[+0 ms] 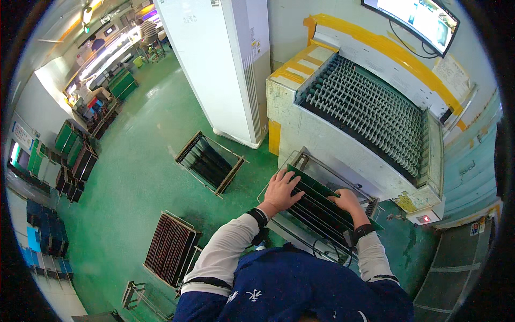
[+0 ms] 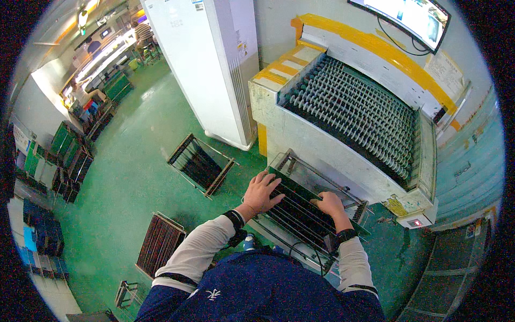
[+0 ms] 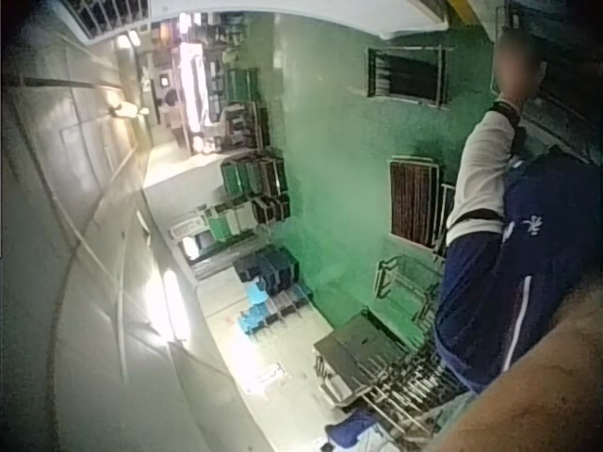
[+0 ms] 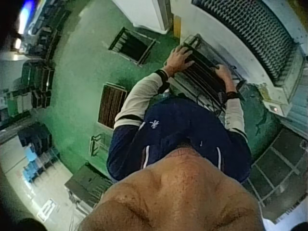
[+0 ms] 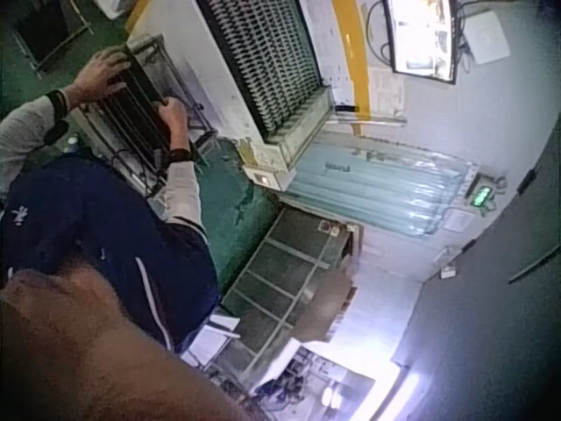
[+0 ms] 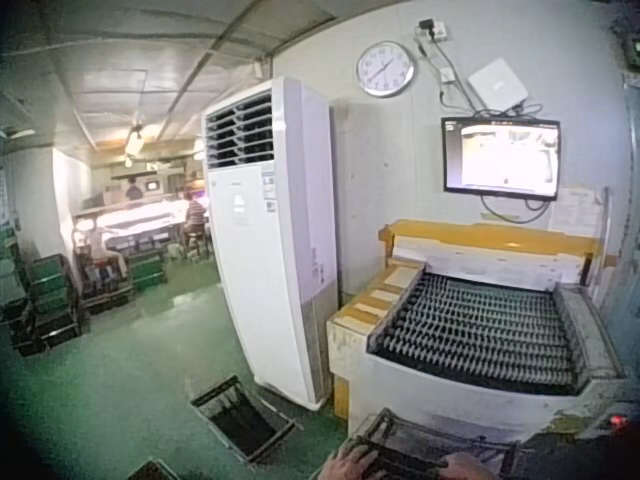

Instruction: Operating a PCB processing machine by loading circuit board panels and organizing them in racks.

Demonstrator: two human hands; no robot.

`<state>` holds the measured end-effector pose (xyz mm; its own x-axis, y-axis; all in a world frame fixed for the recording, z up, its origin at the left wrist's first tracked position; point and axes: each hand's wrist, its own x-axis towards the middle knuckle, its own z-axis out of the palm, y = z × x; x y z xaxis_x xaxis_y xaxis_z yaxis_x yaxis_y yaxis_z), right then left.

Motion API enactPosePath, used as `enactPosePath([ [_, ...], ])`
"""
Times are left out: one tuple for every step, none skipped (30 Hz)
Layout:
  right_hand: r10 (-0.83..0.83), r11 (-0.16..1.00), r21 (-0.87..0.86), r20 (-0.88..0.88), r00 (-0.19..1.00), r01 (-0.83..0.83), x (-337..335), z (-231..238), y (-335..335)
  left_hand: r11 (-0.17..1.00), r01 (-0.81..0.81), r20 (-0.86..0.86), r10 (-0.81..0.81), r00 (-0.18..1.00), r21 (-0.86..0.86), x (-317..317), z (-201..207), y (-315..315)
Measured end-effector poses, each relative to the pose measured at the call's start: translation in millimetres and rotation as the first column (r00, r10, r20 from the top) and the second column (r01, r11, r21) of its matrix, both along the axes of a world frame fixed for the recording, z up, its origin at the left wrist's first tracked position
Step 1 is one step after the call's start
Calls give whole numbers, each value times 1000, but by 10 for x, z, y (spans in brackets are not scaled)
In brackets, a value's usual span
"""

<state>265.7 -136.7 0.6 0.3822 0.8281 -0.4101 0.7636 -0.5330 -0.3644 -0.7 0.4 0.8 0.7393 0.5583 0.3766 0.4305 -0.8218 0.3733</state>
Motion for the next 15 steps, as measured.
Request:
enactPosePath([
  [3,1000,-2,1,1000,-3,7,-13,2,1000,-1,0,1,1000,2,0,0,0],
  [0,1000,8,-2,1000,0,24,-43,-4,1000,2,2,-2,1000,1,4,1,-2],
  [-3,1000,19,-5,1000,3,41,-73,-13,1000,4,3,-4,1000,-1,7,3,-3],
  [-5,1000,29,-8,1000,6,60,-102,-23,1000,7,5,-7,1000,-2,12,4,-4],
  [-2,999,33,-5,1000,2,52,-98,-19,1000,5,6,-5,1000,-1,6,1,-4],
  [1,999,36,-1,1000,-1,44,-94,-16,1000,3,6,-3,1000,1,0,-2,-4],
  [4,999,40,2,1000,-4,37,-89,-13,1000,2,7,-2,1000,2,-4,-5,-3],
  [9,999,48,4,1000,-10,39,-88,-16,1000,3,5,-3,1000,3,-4,-2,-3],
  [15,998,57,7,1000,-15,40,-88,-20,1000,3,3,-3,1000,4,-3,1,-3],
  [20,998,66,10,1000,-21,40,-87,-24,1000,4,1,-4,1000,5,-2,3,-3],
  [20,997,69,8,1000,-20,44,-92,-28,1000,5,1,-5,1000,5,-1,3,-3],
  [20,997,72,6,1000,-20,46,-97,-30,1000,5,2,-5,1000,5,0,3,-4],
  [20,997,75,5,1000,-20,49,-102,-32,1000,6,2,-6,1000,5,1,3,-4],
  [19,997,75,4,1000,-19,46,-97,-31,1000,5,0,-5,1000,4,0,2,-4],
  [19,997,75,4,1000,-19,43,-92,-31,1000,5,-1,-5,1000,3,0,1,-2],
])
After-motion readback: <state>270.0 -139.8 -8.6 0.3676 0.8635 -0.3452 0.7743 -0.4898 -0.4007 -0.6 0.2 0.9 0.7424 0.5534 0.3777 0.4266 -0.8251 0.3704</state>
